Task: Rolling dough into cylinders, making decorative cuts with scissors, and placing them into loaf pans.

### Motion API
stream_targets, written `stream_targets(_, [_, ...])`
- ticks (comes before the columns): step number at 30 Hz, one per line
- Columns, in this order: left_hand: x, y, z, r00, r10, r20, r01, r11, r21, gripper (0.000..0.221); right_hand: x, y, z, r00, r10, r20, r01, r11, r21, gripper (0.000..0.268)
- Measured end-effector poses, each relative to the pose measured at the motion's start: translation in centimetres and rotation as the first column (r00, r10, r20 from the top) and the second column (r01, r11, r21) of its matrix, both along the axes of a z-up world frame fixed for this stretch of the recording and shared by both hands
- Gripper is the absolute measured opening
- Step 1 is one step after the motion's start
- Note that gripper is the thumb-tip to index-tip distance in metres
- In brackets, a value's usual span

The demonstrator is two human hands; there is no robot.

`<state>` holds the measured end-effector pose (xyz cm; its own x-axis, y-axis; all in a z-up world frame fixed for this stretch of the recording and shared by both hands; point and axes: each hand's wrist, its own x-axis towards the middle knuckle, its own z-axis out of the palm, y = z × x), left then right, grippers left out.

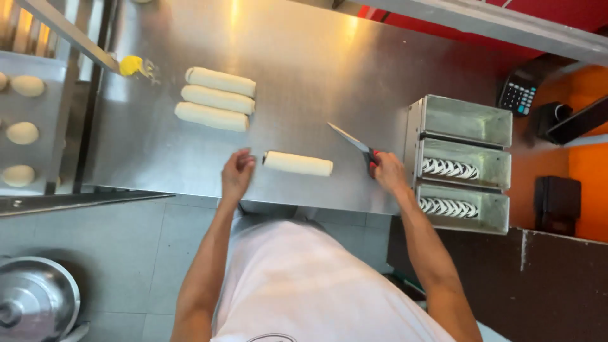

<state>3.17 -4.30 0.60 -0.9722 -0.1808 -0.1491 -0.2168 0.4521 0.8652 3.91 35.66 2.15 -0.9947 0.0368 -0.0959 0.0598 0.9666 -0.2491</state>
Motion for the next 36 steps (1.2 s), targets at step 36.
stream_targets(36, [-1.9,-1.7,-2.4,0.892,-0.452,-0.005,0.437,0.860,0.262,0.023,2.7,-19.4,18.6,0.835,0.532,-0.141,-0.444,0.802,0.401,0.056])
